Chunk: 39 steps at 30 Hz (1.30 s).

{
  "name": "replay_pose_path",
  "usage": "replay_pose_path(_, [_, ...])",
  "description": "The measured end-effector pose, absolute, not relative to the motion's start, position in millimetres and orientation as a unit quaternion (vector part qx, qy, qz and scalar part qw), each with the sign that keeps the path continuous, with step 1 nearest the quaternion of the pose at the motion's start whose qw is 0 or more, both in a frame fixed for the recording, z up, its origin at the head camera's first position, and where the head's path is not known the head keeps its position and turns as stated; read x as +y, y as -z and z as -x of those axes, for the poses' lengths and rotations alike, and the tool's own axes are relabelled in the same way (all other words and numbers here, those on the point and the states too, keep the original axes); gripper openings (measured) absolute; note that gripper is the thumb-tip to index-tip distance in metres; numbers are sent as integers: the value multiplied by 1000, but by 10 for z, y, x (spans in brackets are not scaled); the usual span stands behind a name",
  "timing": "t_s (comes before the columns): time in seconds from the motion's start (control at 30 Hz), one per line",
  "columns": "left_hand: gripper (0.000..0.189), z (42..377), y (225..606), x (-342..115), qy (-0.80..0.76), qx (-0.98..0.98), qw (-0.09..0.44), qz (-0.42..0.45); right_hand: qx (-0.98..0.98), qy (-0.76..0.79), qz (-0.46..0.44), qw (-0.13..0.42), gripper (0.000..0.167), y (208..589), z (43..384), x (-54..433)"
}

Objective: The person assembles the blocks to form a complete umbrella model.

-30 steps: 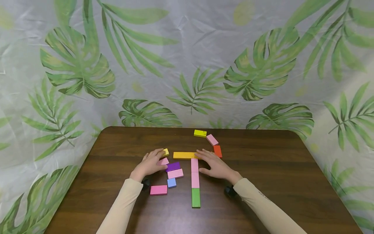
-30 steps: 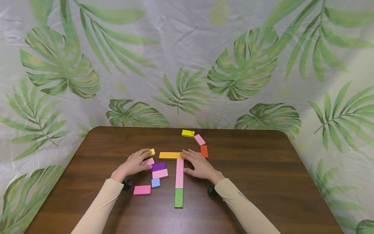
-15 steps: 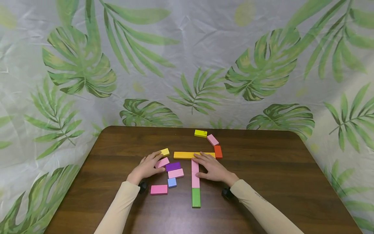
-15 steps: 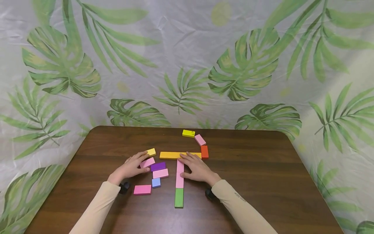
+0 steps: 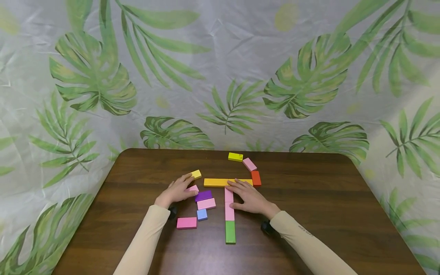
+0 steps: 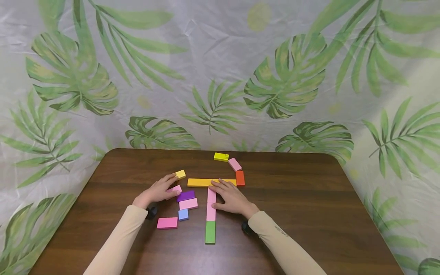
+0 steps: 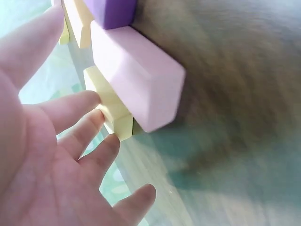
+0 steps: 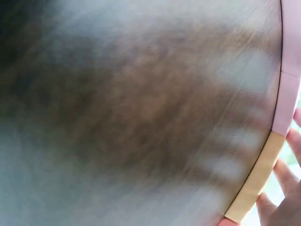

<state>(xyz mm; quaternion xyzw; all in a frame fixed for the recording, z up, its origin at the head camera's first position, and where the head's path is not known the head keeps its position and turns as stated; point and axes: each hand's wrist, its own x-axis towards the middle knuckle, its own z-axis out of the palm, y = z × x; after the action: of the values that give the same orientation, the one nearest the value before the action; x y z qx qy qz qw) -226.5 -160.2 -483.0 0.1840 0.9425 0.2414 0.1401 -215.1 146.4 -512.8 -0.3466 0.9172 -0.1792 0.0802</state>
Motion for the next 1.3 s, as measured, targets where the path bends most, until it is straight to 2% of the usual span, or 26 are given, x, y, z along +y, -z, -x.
replay_pose_path(0.4, [62,2497,4811,-1371,-228,944,155,-180,923,172,330,92,70,5147,2160,1460])
replay_pose_path(1.3, [65,2904,4666,-784,-158,958,192,-145,921,179,334,94,68,5136,2167,1470])
